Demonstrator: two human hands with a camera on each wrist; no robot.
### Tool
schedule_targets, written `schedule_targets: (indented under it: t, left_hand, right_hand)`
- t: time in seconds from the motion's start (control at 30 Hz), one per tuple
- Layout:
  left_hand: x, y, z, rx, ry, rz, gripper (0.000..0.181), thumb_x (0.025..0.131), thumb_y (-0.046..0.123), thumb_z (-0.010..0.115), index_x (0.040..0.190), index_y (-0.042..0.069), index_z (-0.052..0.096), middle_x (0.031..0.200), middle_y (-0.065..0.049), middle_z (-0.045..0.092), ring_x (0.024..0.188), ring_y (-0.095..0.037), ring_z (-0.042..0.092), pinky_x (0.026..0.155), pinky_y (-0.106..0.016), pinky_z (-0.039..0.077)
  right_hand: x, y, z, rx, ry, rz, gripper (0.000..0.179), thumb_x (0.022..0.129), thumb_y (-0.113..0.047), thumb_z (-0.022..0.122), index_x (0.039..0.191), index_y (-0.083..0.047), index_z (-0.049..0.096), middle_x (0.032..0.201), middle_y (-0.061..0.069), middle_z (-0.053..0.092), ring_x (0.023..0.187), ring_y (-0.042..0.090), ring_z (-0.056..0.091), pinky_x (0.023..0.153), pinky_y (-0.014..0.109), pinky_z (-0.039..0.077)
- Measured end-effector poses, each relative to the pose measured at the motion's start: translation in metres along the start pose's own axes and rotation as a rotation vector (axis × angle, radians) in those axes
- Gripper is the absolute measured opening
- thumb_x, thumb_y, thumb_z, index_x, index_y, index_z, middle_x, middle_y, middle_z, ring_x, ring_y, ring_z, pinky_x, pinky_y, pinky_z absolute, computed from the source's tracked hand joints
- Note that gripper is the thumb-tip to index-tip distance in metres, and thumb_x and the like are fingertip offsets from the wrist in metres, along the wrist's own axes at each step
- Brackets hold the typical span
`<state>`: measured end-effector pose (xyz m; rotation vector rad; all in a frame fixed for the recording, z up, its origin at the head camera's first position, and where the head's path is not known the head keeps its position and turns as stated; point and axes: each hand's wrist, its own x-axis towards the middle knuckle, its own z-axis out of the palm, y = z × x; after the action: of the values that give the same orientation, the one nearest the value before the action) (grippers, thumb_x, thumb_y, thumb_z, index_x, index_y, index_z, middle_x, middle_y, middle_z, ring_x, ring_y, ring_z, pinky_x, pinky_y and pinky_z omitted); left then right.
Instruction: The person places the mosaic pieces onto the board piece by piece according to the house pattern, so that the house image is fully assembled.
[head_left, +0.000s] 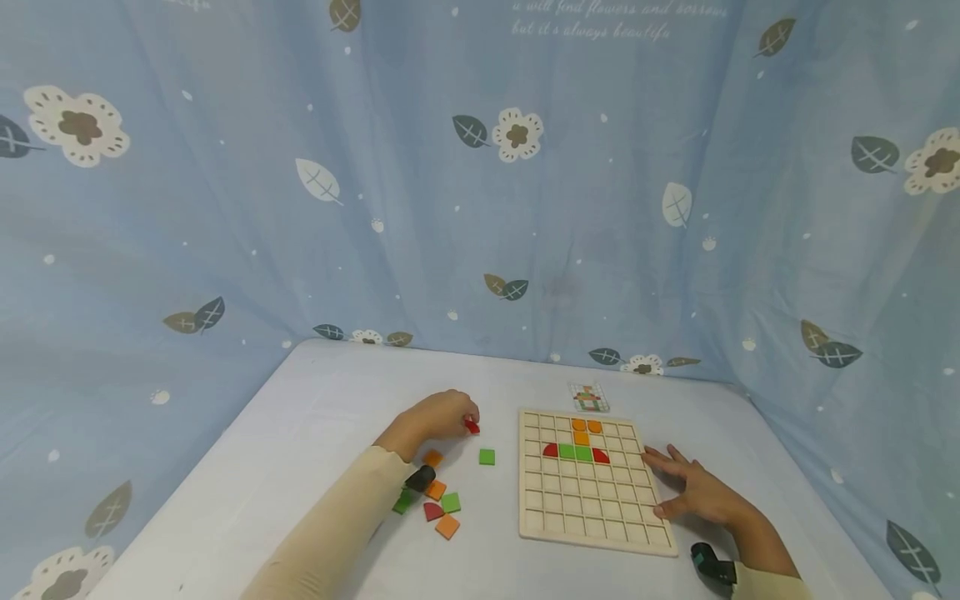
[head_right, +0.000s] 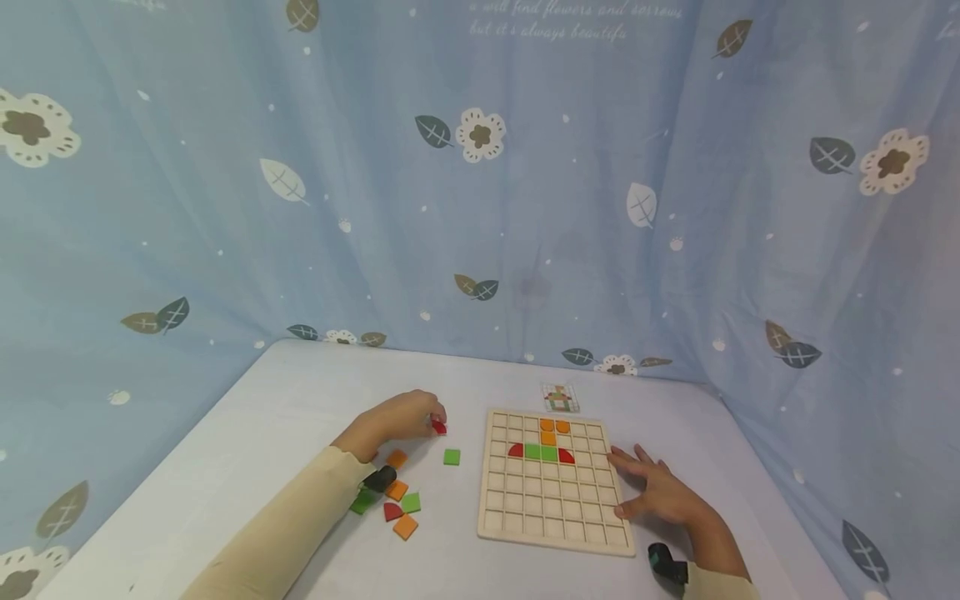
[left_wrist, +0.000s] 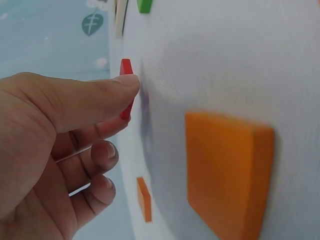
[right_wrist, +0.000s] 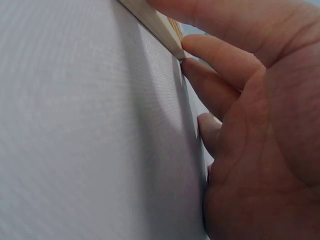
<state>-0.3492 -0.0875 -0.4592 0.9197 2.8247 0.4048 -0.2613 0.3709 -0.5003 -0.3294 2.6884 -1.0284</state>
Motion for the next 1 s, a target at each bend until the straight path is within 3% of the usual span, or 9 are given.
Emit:
schedule_targets:
  t: [0.3,0.6,1.0]
  left_hand:
    - [0.007,0.022,-0.004,0.051,-0.021,0.036,0.019,0.085,0.019,0.077,0.104,0.02,0.074,0.098,0.011,0.064,0.092,-0.009,0.057,0.085,-0.031,0.048]
    - [0.013,0.043,-0.005,0.044,-0.05,0.071,0.02,0.085,0.019,0.077,0.105,0.018,0.074,0.095,0.011,0.063,0.09,-0.007,0.056,0.083,-0.027,0.048]
    - [0.03,0.064,0.007,0.101,-0.032,0.183,0.016,0.085,0.022,0.077,0.101,0.022,0.074,0.092,0.015,0.062,0.085,-0.004,0.055,0.08,-0.024,0.047]
  right_hand:
    - [0.0,-0.001,-0.002,-0.002,0.014,-0.01,0.097,0.06,-0.028,0.09,0.143,-0.003,0.047,0.153,0.024,0.025,0.139,0.053,-0.004,0.1,0.072,-0.011]
    - [0.001,0.002,-0.001,-0.021,0.019,-0.034,0.096,0.06,-0.029,0.089,0.143,-0.004,0.047,0.152,0.022,0.028,0.14,0.053,-0.003,0.101,0.071,-0.01]
    - [0.0,0.002,0.0,-0.028,0.018,-0.029,0.095,0.06,-0.031,0.089,0.142,-0.004,0.049,0.152,0.021,0.03,0.14,0.053,-0.001,0.102,0.071,-0.009]
